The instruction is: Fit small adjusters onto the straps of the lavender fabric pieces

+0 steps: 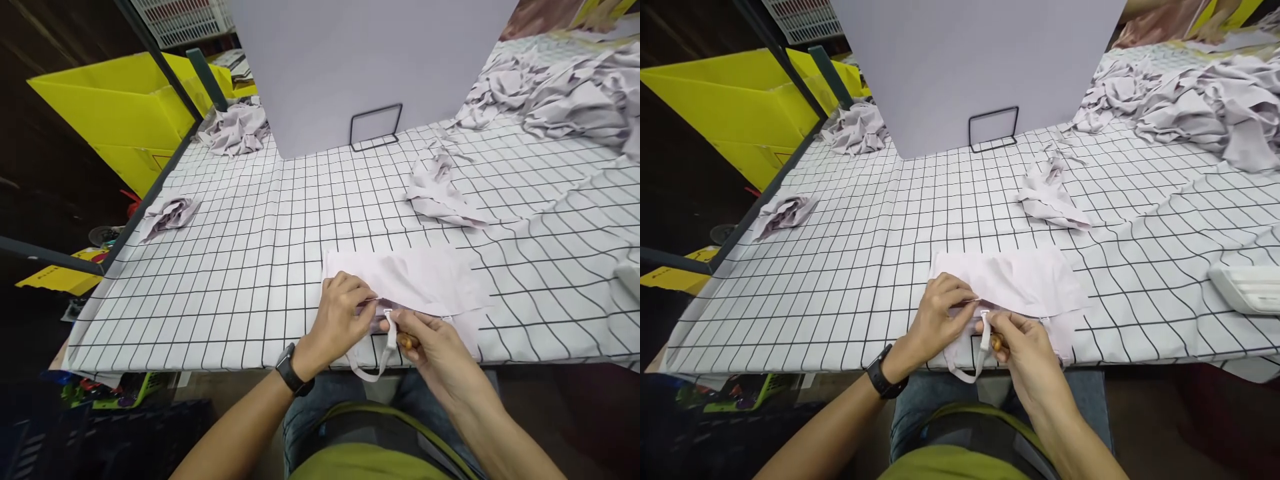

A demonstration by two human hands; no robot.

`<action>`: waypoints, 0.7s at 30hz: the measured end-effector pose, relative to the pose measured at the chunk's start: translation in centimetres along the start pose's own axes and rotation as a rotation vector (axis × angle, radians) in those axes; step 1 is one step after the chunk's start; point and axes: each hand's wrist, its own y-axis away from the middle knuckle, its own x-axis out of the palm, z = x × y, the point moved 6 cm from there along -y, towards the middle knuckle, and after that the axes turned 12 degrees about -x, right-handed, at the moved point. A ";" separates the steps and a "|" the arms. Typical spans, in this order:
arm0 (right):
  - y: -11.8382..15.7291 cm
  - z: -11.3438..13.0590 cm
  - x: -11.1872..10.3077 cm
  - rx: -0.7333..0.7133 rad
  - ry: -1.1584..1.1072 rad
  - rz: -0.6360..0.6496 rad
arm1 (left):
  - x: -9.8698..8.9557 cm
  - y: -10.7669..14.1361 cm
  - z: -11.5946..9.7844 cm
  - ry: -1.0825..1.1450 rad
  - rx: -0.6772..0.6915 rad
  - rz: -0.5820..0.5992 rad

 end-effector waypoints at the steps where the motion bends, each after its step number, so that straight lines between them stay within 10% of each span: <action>1: -0.3 0.1 0.1 0.005 -0.015 -0.027 | -0.2 0.0 -0.1 0.010 0.021 -0.024; 21: -1.8 0.6 0.2 -0.069 0.071 -0.031 | -0.1 0.9 -1.9 -0.255 0.275 -0.025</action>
